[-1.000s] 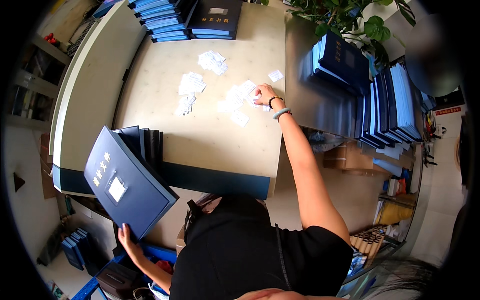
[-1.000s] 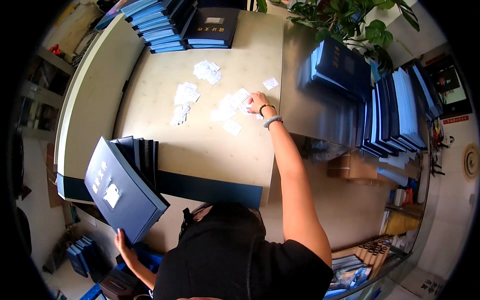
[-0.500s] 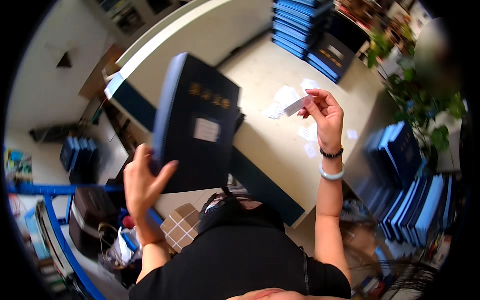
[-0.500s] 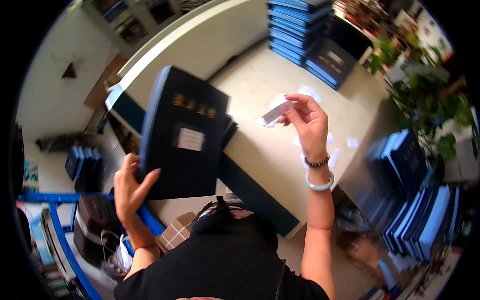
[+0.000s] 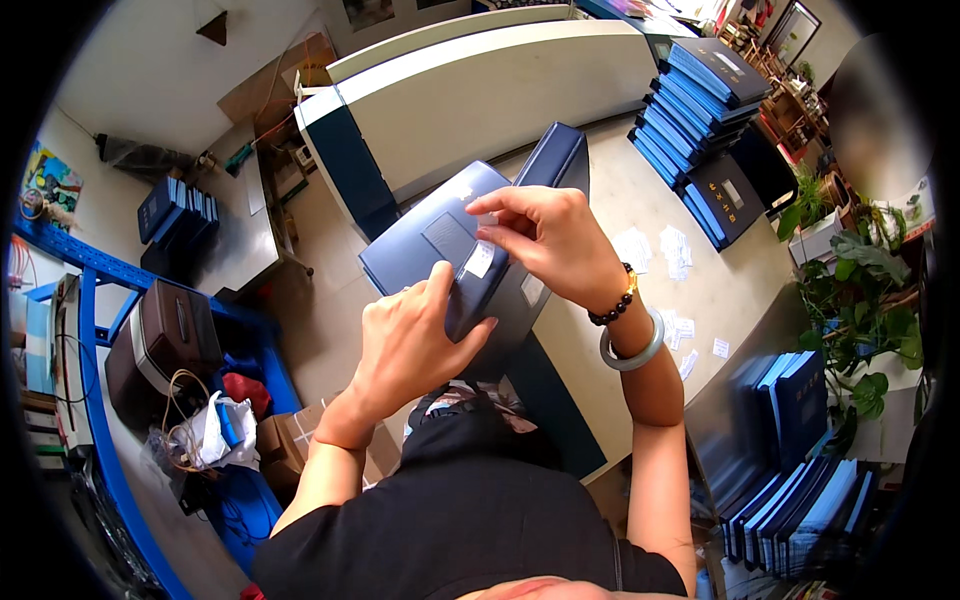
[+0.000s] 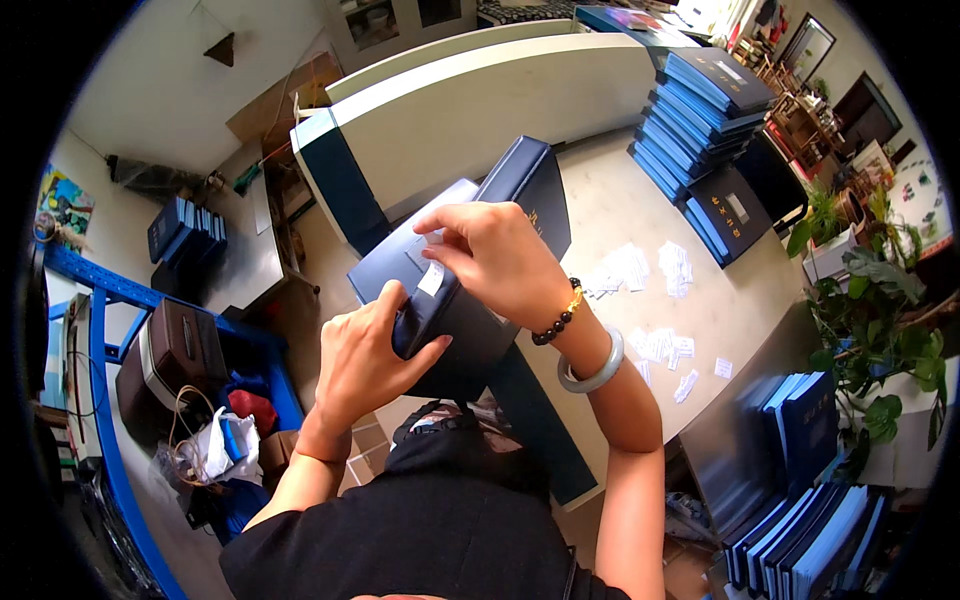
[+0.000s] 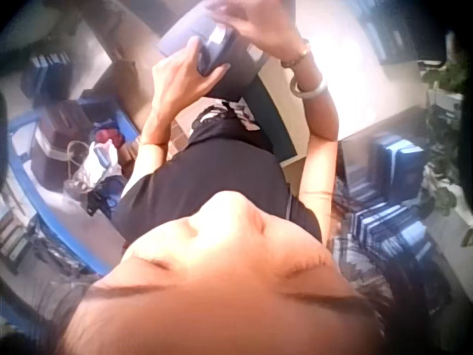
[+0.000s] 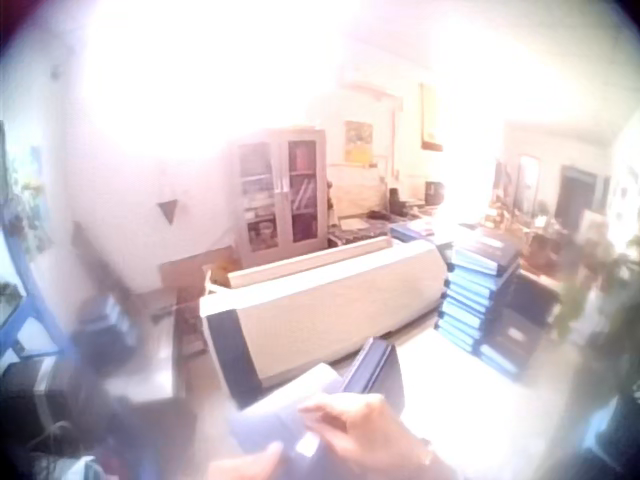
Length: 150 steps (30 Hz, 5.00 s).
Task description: The person repeatedly picks up small white labels from a table and applies them to the front cover and spine of dark blue binders. They handle the binders one at a time, smoothing the labels into place, and stack the labeled binders into a growing pile on the table.
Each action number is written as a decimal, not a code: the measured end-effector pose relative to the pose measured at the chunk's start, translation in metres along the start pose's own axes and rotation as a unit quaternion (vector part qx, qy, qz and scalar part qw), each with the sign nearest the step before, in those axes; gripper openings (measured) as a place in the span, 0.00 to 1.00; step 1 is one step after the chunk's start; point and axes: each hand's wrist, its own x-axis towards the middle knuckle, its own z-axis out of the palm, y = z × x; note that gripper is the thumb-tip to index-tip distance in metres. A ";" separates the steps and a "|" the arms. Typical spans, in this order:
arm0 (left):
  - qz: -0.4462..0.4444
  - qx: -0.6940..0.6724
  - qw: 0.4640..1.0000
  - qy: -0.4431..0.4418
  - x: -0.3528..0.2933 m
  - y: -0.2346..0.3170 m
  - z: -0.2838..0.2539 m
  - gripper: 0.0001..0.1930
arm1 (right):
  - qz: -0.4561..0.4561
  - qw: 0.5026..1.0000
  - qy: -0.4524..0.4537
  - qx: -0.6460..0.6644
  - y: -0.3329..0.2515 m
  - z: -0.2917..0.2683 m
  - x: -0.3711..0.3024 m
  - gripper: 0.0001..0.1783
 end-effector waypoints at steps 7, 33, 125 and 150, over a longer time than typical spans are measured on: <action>-0.018 0.003 1.000 -0.004 -0.002 -0.004 -0.003 0.25 | 0.004 0.999 -0.048 0.026 0.006 -0.009 0.012 0.10; -0.014 -0.006 1.000 0.000 -0.001 -0.003 -0.001 0.24 | 0.037 0.994 0.104 -0.022 -0.007 0.030 -0.022 0.09; 0.021 -0.652 0.608 -0.454 0.385 0.207 0.393 0.26 | 0.155 0.638 0.635 0.407 0.312 -0.190 -0.278 0.19; 0.234 -0.051 0.943 -0.233 0.182 -0.035 0.197 0.41 | 0.608 0.632 0.436 -0.201 0.530 -0.335 -0.247 0.55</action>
